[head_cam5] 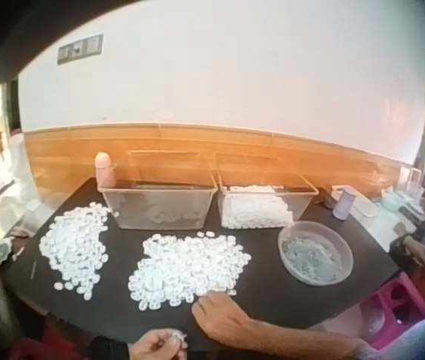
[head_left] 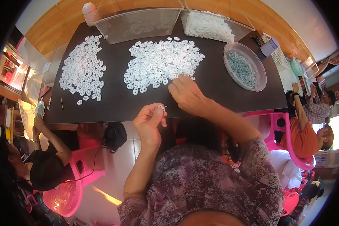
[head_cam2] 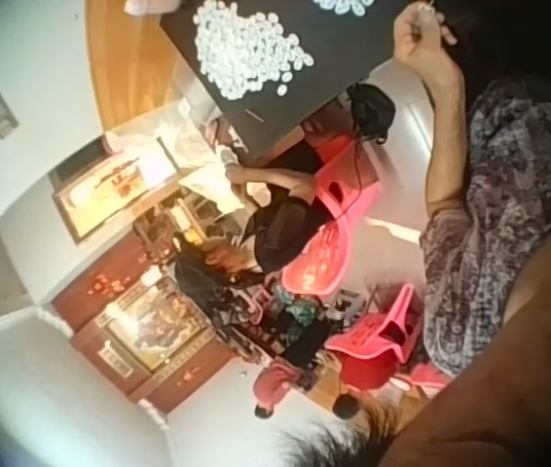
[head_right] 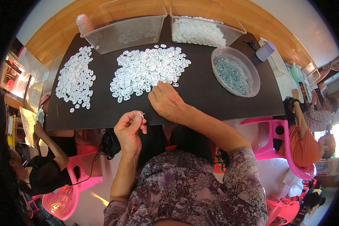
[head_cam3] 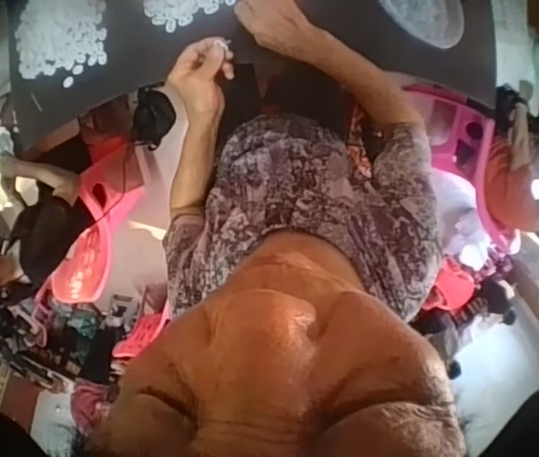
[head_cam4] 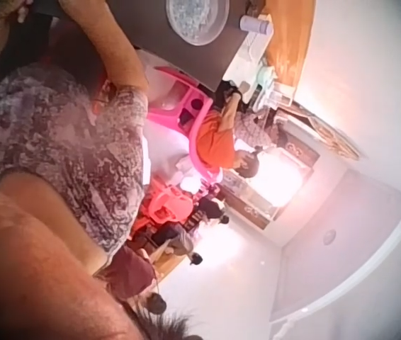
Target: Sorting and inspecting small white plastic hardware components on a workbench.
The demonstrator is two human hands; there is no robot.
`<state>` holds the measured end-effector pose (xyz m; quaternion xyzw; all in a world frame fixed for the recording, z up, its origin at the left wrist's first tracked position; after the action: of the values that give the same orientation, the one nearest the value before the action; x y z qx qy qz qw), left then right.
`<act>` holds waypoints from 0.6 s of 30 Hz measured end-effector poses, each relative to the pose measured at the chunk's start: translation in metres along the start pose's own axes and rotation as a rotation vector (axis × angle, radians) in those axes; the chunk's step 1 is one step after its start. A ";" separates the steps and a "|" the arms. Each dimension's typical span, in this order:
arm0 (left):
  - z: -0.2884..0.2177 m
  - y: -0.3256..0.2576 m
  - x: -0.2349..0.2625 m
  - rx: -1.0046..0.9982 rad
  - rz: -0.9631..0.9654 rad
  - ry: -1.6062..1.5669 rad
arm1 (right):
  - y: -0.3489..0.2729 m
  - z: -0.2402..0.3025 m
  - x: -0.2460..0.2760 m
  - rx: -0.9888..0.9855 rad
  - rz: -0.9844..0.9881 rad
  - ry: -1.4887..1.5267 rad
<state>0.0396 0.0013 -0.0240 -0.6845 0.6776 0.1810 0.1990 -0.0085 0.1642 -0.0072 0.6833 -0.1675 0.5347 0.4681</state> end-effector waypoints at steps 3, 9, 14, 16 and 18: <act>0.000 -0.001 -0.001 -0.007 -0.002 -0.003 | -0.001 0.000 0.001 -0.049 -0.104 0.172; -0.005 -0.001 -0.009 -0.017 -0.020 -0.022 | -0.006 0.020 0.022 -0.757 -0.007 1.225; -0.005 -0.003 -0.014 -0.041 -0.014 -0.038 | -0.018 0.034 0.020 -0.826 -0.052 1.393; -0.004 -0.004 -0.014 -0.039 -0.016 -0.055 | -0.022 0.032 0.016 -0.801 -0.090 1.398; -0.006 -0.005 -0.014 -0.041 -0.014 -0.050 | -0.026 0.029 0.017 -0.776 0.016 1.313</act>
<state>0.0440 0.0104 -0.0118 -0.6886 0.6635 0.2107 0.2031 0.0332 0.1577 -0.0041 0.0103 -0.0357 0.7376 0.6742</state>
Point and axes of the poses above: each hand's wrist, its own y-axis towards the middle knuckle, its own x-axis out of the back of the hand, z = x × y, the point moved 1 cm from there along y, towards the middle knuckle, and after that the axes turned 5 degrees about -x, right-handed, at the moved point
